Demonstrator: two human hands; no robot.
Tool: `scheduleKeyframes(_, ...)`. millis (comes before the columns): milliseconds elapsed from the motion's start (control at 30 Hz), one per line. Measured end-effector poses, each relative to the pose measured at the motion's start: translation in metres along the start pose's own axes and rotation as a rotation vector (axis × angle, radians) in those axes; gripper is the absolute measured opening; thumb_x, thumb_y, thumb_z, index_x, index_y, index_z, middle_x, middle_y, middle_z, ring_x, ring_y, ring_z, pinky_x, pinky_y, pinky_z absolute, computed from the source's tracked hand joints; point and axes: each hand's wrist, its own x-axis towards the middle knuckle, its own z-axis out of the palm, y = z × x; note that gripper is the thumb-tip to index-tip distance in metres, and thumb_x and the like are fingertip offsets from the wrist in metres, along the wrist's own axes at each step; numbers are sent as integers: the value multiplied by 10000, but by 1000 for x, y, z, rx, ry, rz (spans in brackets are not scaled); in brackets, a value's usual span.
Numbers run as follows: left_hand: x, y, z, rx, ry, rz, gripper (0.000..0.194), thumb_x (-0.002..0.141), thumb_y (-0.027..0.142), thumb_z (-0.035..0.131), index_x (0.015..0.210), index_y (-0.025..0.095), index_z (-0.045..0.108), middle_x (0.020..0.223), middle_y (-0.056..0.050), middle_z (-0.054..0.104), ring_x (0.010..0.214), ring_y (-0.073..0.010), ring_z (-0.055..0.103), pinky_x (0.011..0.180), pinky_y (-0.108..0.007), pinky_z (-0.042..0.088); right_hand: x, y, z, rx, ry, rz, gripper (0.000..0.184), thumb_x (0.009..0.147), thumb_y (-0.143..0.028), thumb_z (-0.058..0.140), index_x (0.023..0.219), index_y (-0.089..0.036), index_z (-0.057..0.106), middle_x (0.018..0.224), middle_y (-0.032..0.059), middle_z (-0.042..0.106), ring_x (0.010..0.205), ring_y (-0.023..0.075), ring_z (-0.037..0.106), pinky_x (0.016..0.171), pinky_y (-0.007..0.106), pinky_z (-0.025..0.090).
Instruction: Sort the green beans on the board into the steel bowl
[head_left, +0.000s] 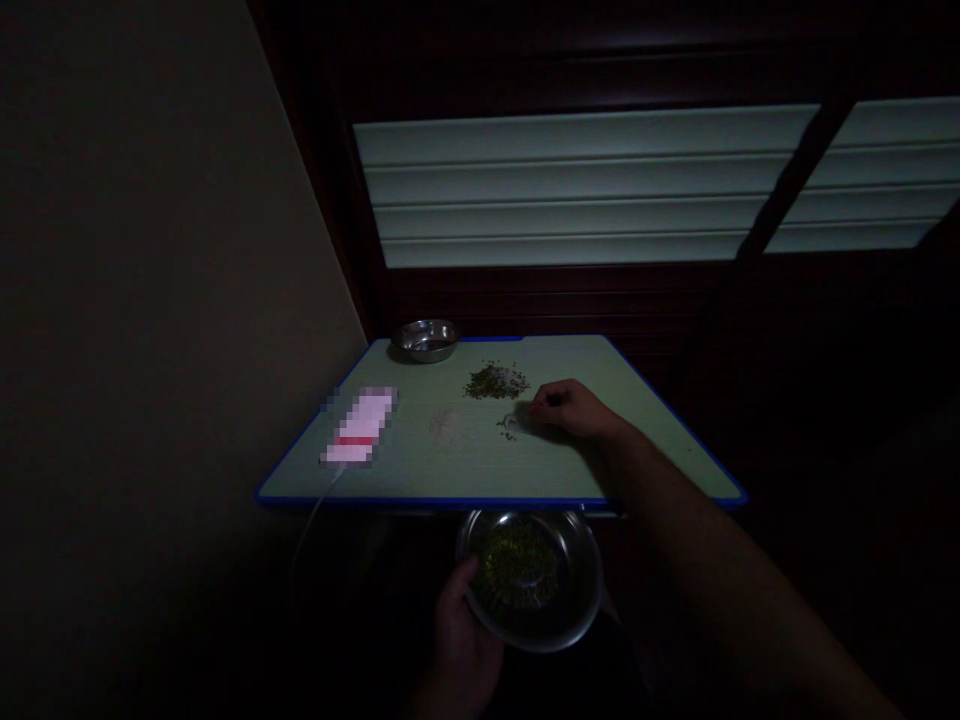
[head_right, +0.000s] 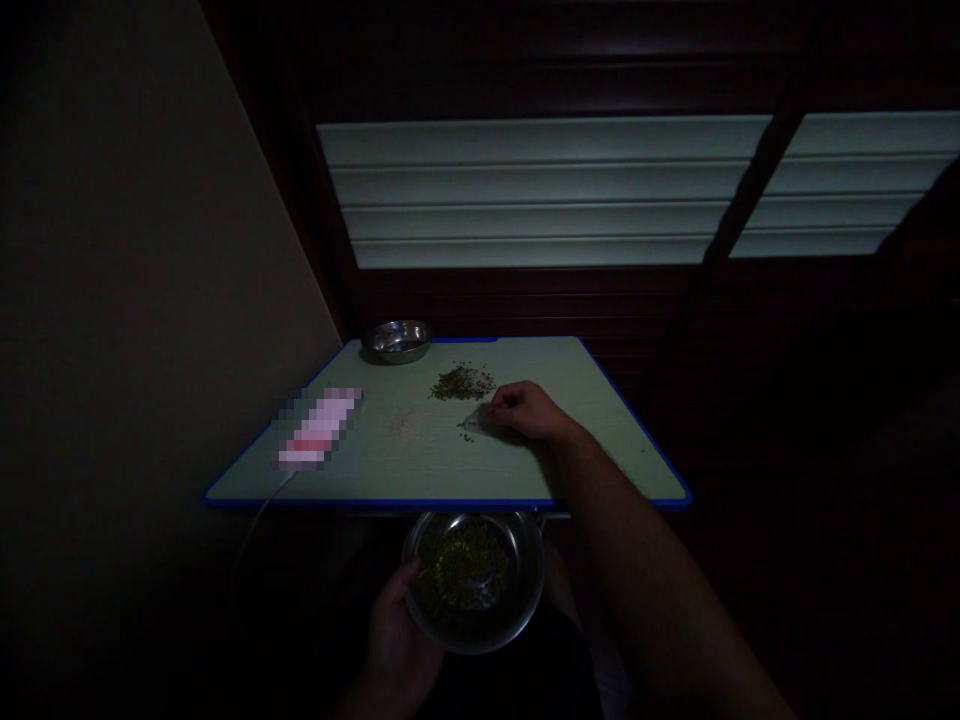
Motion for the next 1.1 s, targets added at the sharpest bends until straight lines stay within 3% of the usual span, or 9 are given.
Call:
scheduleKeyframes(267, 1, 0, 1, -10, -17, -13, 207, 831, 202, 566, 895, 128, 748, 825, -98, 780, 926, -269, 715, 951, -439, 503, 3, 1, 8, -28, -16, -21, 265, 615, -398, 697, 603, -159, 586, 571, -5, 539, 554, 109, 445, 544, 269, 357)
scheduleKeyframes(833, -1, -1, -1, -8, -22, -11, 296, 817, 215, 579, 1062, 136, 725, 848, -98, 782, 934, -283, 714, 967, -473, 490, 2, -2, 5, -153, 120, -47, 261, 649, -411, 631, 616, -153, 613, 565, -3, 526, 544, 111, 426, 528, 272, 330)
scheduleKeyframes(1100, -2, 0, 3, 0, 2, -8, 260, 821, 213, 573, 1006, 140, 740, 815, -92, 779, 964, -287, 710, 978, -467, 485, 6, 0, 11, -130, 60, -55, 265, 659, -408, 649, 649, -144, 625, 586, -3, 547, 562, 113, 449, 548, 266, 358)
